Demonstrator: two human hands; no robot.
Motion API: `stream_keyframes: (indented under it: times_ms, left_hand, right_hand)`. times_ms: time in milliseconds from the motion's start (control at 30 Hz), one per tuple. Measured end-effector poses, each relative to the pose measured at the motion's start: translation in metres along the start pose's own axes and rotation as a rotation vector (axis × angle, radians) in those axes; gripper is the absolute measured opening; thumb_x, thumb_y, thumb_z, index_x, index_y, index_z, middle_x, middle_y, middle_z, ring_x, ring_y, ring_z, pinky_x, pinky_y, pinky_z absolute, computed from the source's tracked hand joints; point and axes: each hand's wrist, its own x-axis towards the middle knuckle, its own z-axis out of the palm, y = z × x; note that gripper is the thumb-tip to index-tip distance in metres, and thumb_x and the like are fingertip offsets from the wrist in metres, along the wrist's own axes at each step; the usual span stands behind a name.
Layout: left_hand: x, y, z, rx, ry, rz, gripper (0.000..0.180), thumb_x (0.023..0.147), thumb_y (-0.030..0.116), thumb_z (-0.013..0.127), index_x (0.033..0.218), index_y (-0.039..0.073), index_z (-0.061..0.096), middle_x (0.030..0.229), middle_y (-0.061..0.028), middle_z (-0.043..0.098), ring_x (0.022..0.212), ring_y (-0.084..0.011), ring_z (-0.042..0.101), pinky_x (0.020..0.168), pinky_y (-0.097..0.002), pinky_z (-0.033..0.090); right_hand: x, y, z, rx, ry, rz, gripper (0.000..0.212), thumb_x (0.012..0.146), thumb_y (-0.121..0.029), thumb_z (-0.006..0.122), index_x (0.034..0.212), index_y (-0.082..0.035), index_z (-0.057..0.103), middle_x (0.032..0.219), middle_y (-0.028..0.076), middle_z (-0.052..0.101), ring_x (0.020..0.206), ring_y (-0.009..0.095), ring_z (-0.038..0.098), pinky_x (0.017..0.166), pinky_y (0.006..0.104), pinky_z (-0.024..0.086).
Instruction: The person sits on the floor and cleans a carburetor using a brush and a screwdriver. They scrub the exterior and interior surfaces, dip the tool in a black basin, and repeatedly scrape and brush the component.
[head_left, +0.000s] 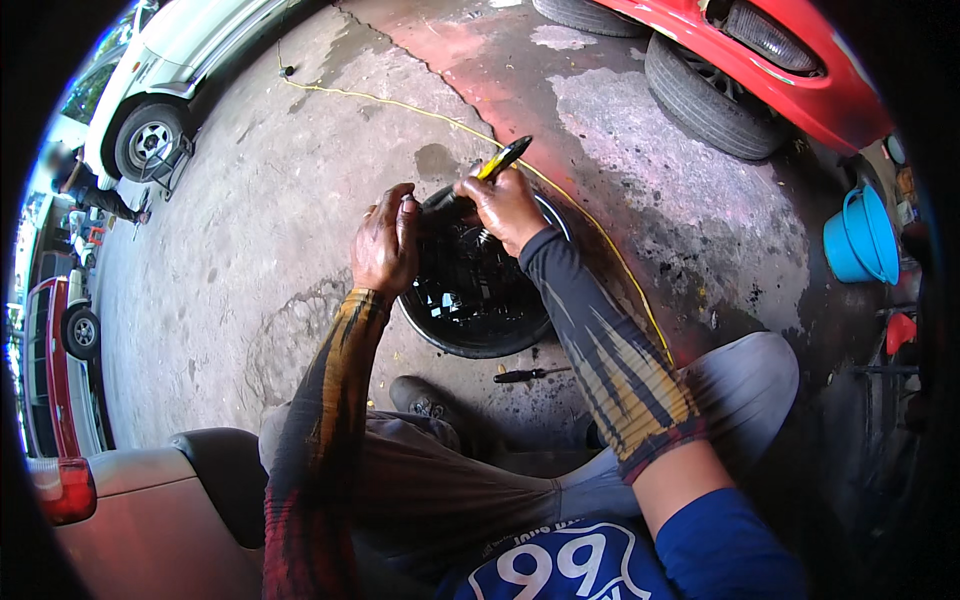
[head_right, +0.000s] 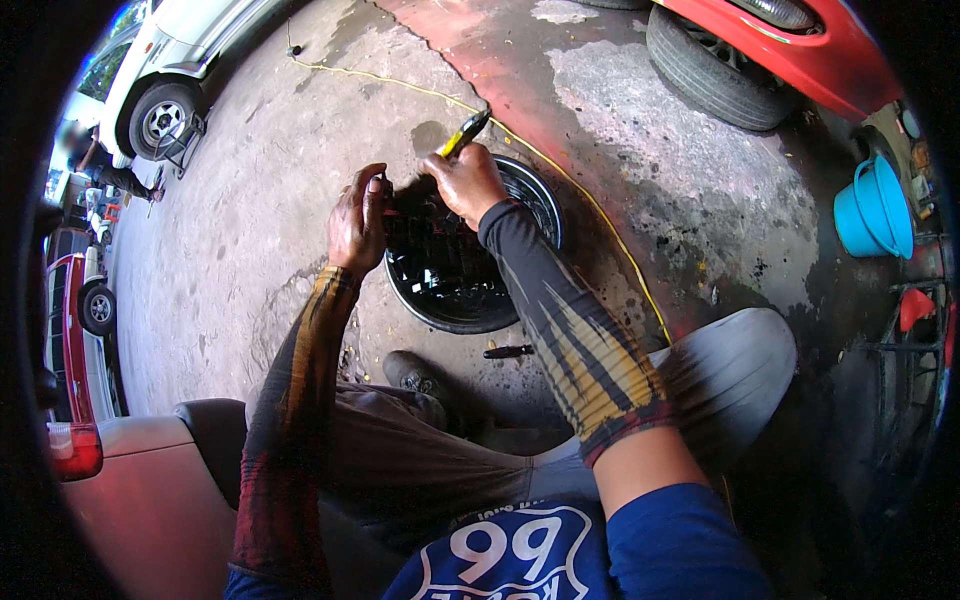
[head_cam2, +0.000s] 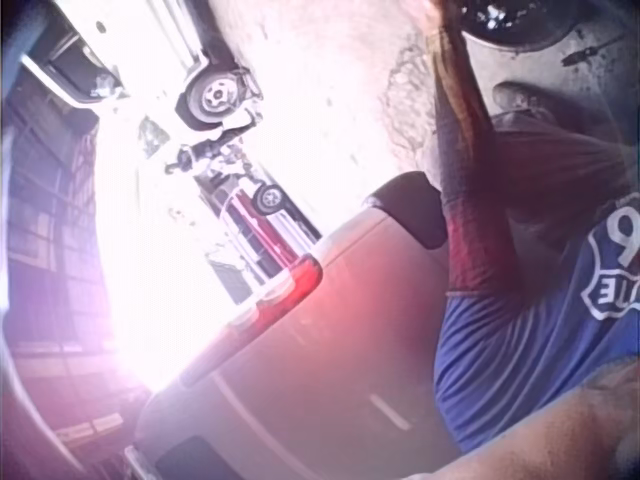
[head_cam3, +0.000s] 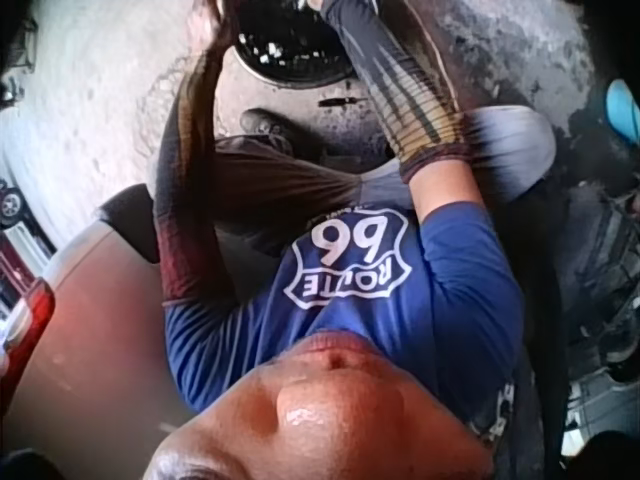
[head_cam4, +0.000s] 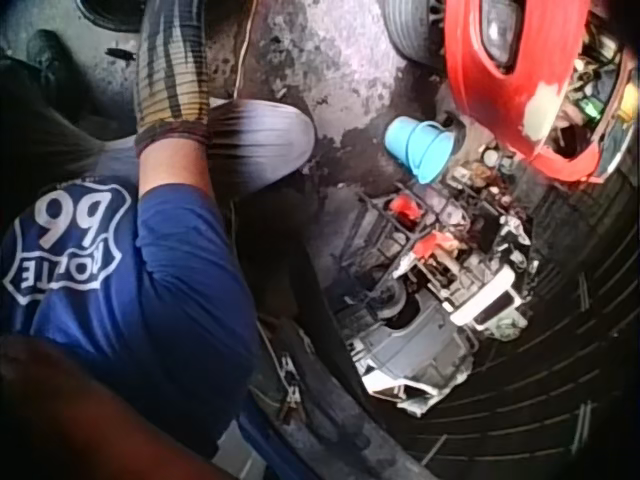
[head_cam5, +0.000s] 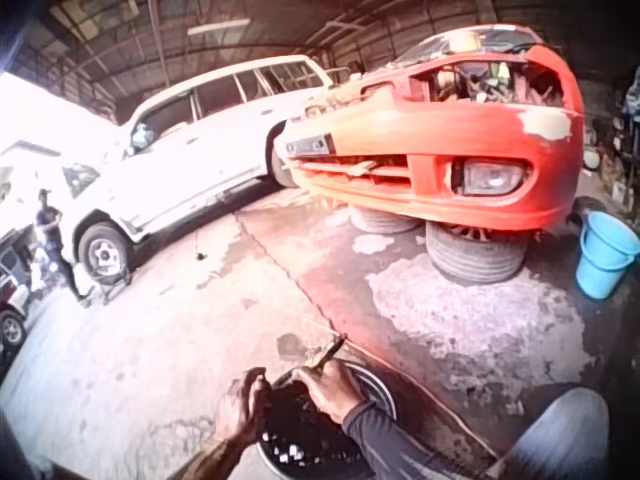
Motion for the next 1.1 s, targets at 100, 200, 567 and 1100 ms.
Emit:
stream_keyframes:
  times_ms: [100, 200, 567, 1100]
  left_hand:
    - [0.001, 0.003, 0.001, 0.042, -0.004, 0.026, 0.040, 0.108, 0.035, 0.042, 0.132, 0.007, 0.059, 0.109, -0.0209, 0.072, 0.108, -0.0437, 0.064, 0.094, -0.0515, 0.049]
    - [0.002, 0.006, 0.003, 0.003, 0.012, 0.027, 0.042, 0.108, 0.036, 0.041, 0.132, 0.006, 0.058, 0.105, -0.0201, 0.072, 0.106, -0.0434, 0.065, 0.093, -0.0513, 0.049]
    - [0.007, -0.002, 0.006, -0.037, 0.013, -0.046, 0.049, 0.109, 0.043, 0.035, 0.134, 0.007, 0.056, 0.101, -0.0188, 0.073, 0.101, -0.0417, 0.066, 0.090, -0.0502, 0.050]
    - [0.012, -0.030, 0.006, -0.011, 0.020, -0.168, 0.052, 0.108, 0.047, 0.038, 0.133, 0.006, 0.058, 0.100, -0.0208, 0.071, 0.097, -0.0412, 0.068, 0.086, -0.0479, 0.052]
  right_hand:
    - [-0.001, -0.005, -0.004, -0.159, -0.059, -0.044, 0.011, 0.093, -0.011, 0.070, 0.086, -0.004, 0.065, 0.081, 0.003, 0.067, 0.077, 0.010, 0.063, 0.073, 0.0285, 0.051]
    - [0.006, -0.011, -0.010, -0.284, 0.027, -0.070, 0.012, 0.090, -0.012, 0.073, 0.085, -0.005, 0.064, 0.077, 0.001, 0.064, 0.069, 0.011, 0.060, 0.067, 0.0303, 0.051]
    - [0.011, -0.014, -0.003, -0.420, -0.030, -0.042, 0.032, 0.085, -0.034, 0.073, 0.086, -0.002, 0.066, 0.074, 0.021, 0.068, 0.071, 0.039, 0.069, 0.067, 0.0452, 0.052]
    - [-0.043, 0.167, -0.101, -0.851, 0.239, 0.198, 0.021, 0.088, -0.020, 0.071, 0.101, -0.004, 0.068, 0.094, 0.021, 0.071, 0.095, 0.038, 0.069, 0.079, 0.0471, 0.053]
